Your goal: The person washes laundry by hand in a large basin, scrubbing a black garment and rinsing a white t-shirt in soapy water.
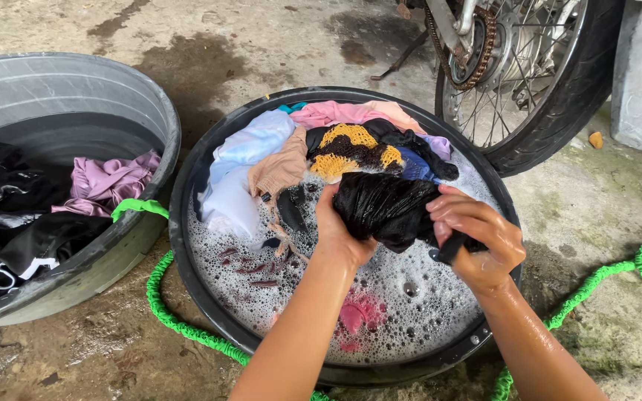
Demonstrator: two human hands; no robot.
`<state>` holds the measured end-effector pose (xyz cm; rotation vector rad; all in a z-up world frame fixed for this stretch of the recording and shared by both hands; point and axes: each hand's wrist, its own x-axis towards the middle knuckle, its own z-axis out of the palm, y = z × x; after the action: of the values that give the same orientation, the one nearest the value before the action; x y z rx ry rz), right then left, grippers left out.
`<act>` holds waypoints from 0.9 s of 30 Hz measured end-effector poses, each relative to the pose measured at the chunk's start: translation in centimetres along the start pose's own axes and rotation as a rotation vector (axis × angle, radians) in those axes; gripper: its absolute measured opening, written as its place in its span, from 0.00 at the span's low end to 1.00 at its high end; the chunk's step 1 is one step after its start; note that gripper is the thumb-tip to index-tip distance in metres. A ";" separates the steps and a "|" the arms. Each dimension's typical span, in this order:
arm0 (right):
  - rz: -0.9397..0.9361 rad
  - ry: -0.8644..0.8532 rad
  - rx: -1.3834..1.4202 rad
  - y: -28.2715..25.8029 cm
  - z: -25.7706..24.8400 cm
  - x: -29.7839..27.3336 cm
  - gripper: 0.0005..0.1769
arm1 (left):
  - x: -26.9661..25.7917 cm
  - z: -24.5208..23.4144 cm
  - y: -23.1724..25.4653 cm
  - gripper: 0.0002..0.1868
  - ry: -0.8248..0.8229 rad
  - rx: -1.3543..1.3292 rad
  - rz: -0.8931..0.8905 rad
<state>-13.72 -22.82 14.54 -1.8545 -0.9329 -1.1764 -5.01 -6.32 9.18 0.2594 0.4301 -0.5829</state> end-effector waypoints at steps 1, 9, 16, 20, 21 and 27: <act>-0.002 -0.003 0.001 0.4 -0.2 -0.2 0.07 | -0.2 0.3 -0.1 0.26 -0.015 0.001 -0.019; 0.366 0.554 0.405 2.3 -0.7 -2.0 0.17 | -0.1 2.3 -2.9 0.22 -0.069 -0.166 0.102; 1.378 0.965 0.863 5.6 0.5 -3.7 0.26 | -0.3 3.1 -4.7 0.08 -0.365 0.065 0.939; 1.674 0.688 1.171 7.0 2.3 -7.2 0.24 | -1.0 2.4 -4.6 0.13 -0.633 0.608 1.202; 1.829 0.753 1.140 7.2 2.6 -8.3 0.26 | -1.3 2.1 -4.7 0.13 -0.630 0.610 1.203; 2.003 0.488 1.361 8.7 4.1 -15.8 0.28 | -2.0 1.1 -5.2 0.11 -0.729 1.259 1.085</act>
<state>-9.62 -26.30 -3.18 -0.4915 0.5426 0.3818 -9.14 -9.97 10.50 1.3207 -0.8442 0.2380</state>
